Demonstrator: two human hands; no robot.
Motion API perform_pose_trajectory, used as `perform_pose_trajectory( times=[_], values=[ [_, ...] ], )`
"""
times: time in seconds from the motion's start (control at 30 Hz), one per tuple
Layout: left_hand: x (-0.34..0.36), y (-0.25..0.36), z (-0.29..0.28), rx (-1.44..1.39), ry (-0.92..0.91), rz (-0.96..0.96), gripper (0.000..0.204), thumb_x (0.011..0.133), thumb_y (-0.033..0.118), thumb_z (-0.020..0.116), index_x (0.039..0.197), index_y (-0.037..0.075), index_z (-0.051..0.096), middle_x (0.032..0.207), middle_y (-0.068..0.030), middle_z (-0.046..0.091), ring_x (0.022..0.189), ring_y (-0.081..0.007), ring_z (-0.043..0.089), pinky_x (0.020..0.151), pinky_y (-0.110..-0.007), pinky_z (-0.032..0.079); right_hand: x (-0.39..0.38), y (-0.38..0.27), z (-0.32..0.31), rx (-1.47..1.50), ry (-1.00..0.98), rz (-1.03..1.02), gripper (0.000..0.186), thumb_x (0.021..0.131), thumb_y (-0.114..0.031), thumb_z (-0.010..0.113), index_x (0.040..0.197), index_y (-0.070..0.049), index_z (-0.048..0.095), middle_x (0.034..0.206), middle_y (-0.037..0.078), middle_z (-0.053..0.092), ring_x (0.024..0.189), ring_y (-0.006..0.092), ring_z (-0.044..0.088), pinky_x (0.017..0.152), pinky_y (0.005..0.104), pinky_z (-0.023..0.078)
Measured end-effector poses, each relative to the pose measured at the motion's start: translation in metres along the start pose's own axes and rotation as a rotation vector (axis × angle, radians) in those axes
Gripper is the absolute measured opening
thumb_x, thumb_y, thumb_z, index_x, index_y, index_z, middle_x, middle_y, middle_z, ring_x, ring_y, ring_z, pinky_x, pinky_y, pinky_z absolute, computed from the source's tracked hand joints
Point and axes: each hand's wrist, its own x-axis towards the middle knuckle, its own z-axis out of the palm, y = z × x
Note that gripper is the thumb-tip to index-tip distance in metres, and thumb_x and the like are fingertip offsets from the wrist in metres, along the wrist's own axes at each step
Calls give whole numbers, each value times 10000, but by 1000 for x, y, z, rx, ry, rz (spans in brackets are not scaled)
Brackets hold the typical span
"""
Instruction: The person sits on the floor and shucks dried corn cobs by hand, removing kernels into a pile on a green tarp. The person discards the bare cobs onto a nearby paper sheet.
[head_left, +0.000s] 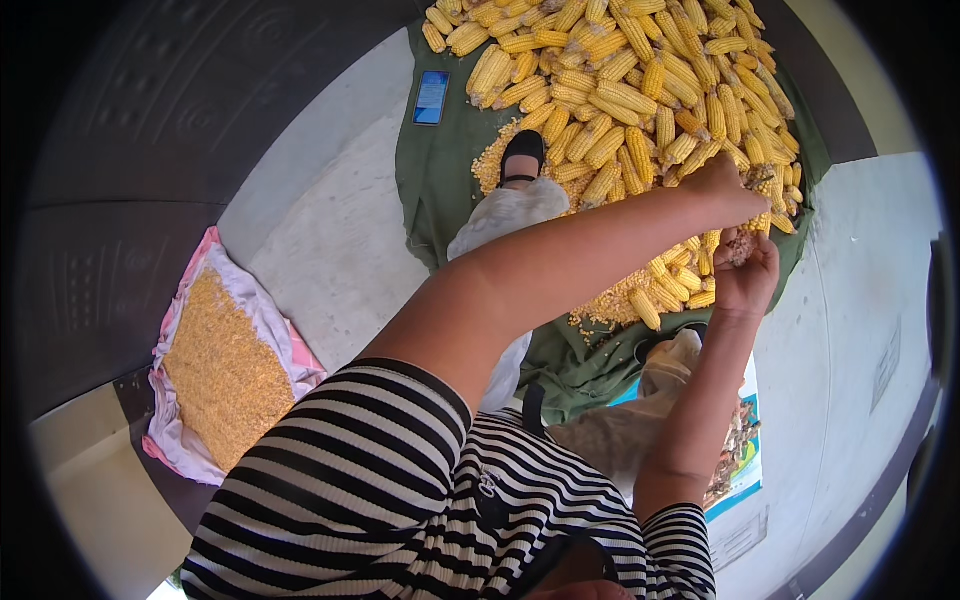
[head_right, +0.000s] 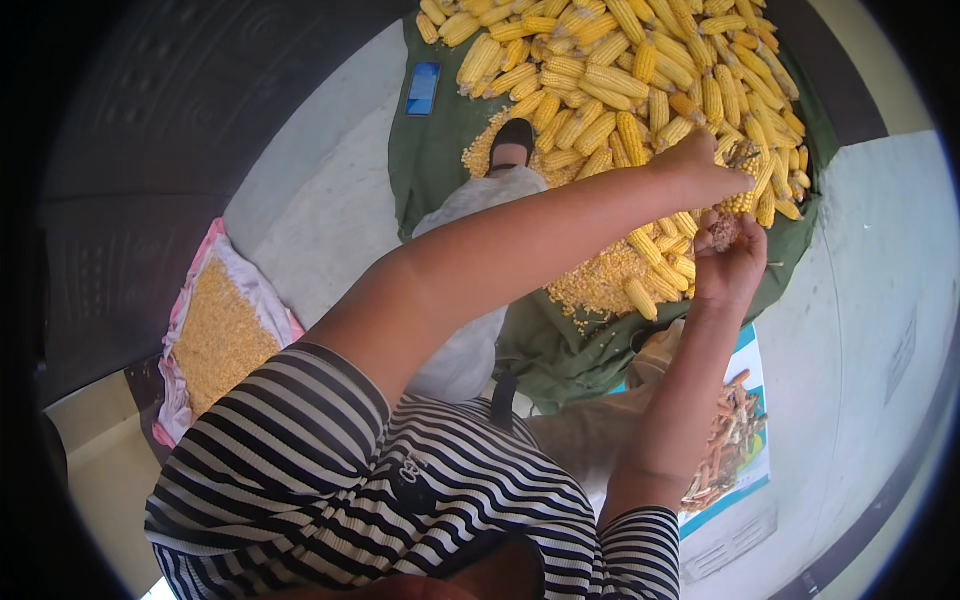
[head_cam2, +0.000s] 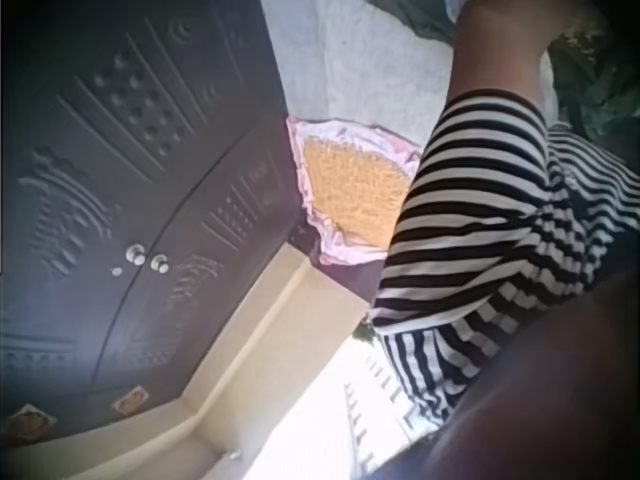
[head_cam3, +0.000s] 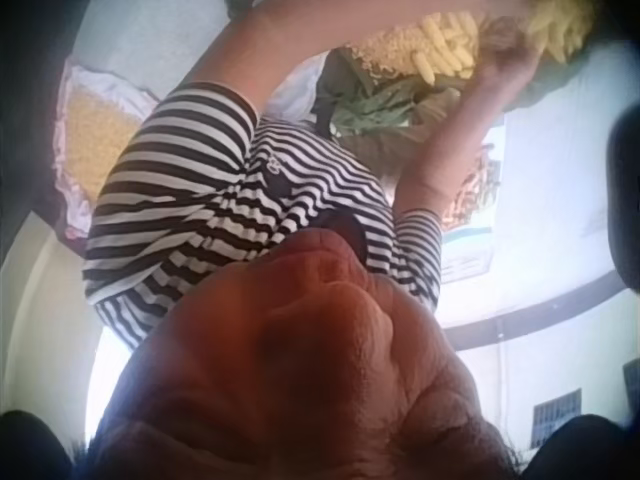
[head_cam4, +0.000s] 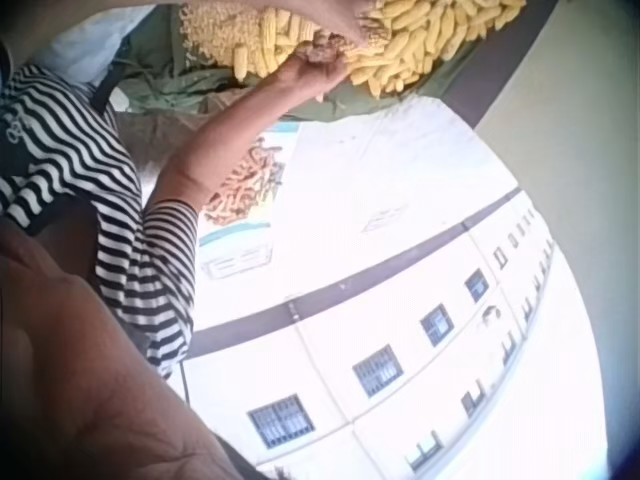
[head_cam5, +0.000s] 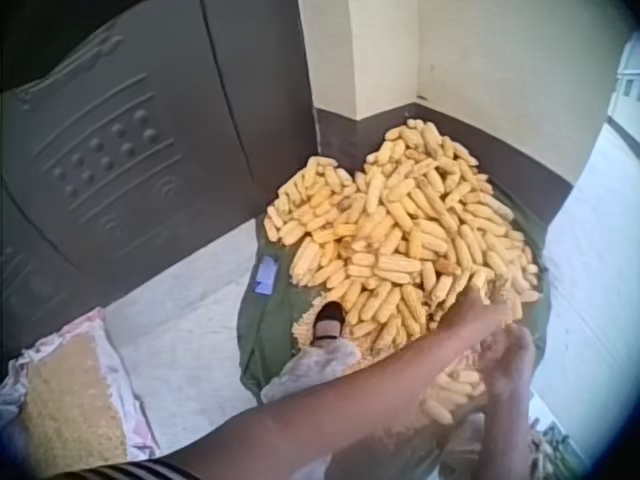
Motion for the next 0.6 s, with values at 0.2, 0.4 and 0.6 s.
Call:
perform_pose_trajectory(
  times=[0.2,0.4,0.6],
  values=[
    [9,-11,5,-983,-51,-36,263,784,169,737,935,-14,622,796,-107,624,733,-171,592,638,-317,506,-22,17,42,-108,-3,110,357,859,-195,532,1183,-45,549,1064,109,651,843,265,641,610,360,525],
    [-11,0,15,-858,171,121,256,797,167,707,954,-13,613,738,-71,607,668,-137,560,612,-296,472,-21,26,37,-113,91,66,316,852,-153,517,1156,-72,539,1114,85,625,984,282,638,774,452,576],
    [-18,-3,27,-794,183,191,279,806,167,705,986,-17,597,745,-56,603,671,-120,550,627,-273,463,-26,35,44,-81,144,60,308,819,-134,462,1086,-33,578,944,75,635,805,203,595,776,407,530]
  ],
)
